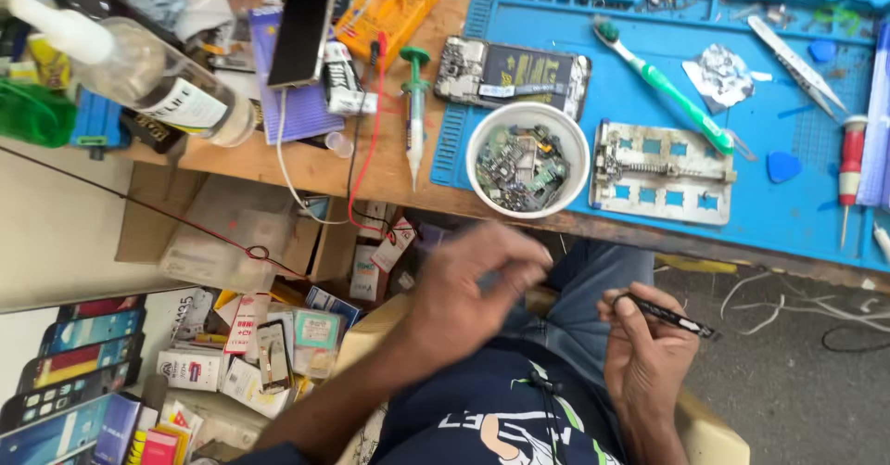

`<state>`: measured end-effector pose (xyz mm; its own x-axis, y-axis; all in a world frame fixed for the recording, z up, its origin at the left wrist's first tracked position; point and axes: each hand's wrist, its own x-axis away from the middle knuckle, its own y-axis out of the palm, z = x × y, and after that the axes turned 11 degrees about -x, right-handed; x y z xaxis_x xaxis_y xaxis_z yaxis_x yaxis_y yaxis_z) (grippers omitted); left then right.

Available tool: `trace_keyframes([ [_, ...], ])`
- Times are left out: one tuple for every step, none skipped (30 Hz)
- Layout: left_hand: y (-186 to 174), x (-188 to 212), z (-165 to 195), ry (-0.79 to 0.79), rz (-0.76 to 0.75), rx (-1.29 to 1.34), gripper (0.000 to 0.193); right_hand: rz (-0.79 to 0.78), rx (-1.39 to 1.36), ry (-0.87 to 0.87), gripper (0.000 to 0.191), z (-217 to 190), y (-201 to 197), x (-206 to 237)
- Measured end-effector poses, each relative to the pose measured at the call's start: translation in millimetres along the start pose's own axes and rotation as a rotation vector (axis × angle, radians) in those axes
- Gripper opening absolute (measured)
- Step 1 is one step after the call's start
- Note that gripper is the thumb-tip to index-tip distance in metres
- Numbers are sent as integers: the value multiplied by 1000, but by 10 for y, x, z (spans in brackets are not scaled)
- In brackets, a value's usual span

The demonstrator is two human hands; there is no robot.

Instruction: The person cleans small electronic components with a toothbrush and a pen-like tool, then places them into a disassembled smartphone chassis. They connect a charging cable to the phone and later use a soldering iron on a component held in a vise.

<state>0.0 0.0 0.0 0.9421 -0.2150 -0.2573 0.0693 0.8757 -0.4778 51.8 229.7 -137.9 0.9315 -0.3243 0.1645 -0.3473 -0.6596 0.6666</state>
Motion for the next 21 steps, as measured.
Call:
trace_keyframes([
  [-159, -110, -14, 93, 57, -155, 21, -30, -16, 1, 22, -40, -33, 4],
  [-268, -211, -32, 179, 109, -305, 24, -54, -26, 7, 22, -75, -90, 38],
  [-346, -336, -65, 156, 80, -369, 24, -60, -21, 21, 22, -78, -143, 64],
  [-416, -488, -99, 139, 50, -435, 24, -68, -19, 29, 22, -68, -179, 68],
  [-453, -630, -114, 173, 4, -456, 22, -79, -19, 34, 21, -51, -199, 52],
  [-475, -767, -124, 208, -41, -477, 21, -77, -12, 33, 21, -43, -210, 41],
  [-484, -867, -150, 244, -88, -498, 19, -73, -5, 31, 21, -24, -230, 48],
  [-495, -945, -137, 253, -122, -540, 20, -66, 4, 31, 21, -49, -231, 78],
  [-479, -1001, -162, 261, -155, -582, 20, -53, 15, 31, 21, -43, -257, 98],
  [-464, -1045, -177, 271, -188, -624, 21, -41, 26, 30, 21, -47, -272, 111],
  [-449, -1071, -187, 305, -167, -676, 18, -27, 35, 28, 21, -46, -278, 106],
  [-428, -1082, -200, 338, -148, -728, 15, -19, 41, 25, 21, -45, -286, 92],
  [-399, -1078, -224, 367, -132, -778, 12, -8, 47, 26, 21, -40, -302, 88],
  [-359, -1079, -246, 350, -195, -737, 13, 1, 54, 28, 21, -36, -316, 82],
  [-315, -1086, -264, 334, -255, -698, 18, 5, 67, 34, 21, -22, -322, 62],
  [-273, -1095, -283, 318, -312, -659, 25, 7, 80, 40, 22, -8, -325, 33],
  [-229, -1097, -302, 338, -285, -678, 26, 10, 94, 47, 22, 3, -329, 13],
  [-182, -1088, -323, 355, -257, -696, 28, 2, 90, 52, 21, 18, -337, -1],
  [-153, -1077, -342, 372, -229, -714, 29, -8, 87, 59, 21, 36, -340, -20],
  [-144, -1072, -358, 366, -226, -724, 28, -18, 82, 64, 20, 51, -336, -32],
  [-141, -1075, -366, 363, -222, -735, 26, -20, 91, 59, 20, 60, -328, -35],
])
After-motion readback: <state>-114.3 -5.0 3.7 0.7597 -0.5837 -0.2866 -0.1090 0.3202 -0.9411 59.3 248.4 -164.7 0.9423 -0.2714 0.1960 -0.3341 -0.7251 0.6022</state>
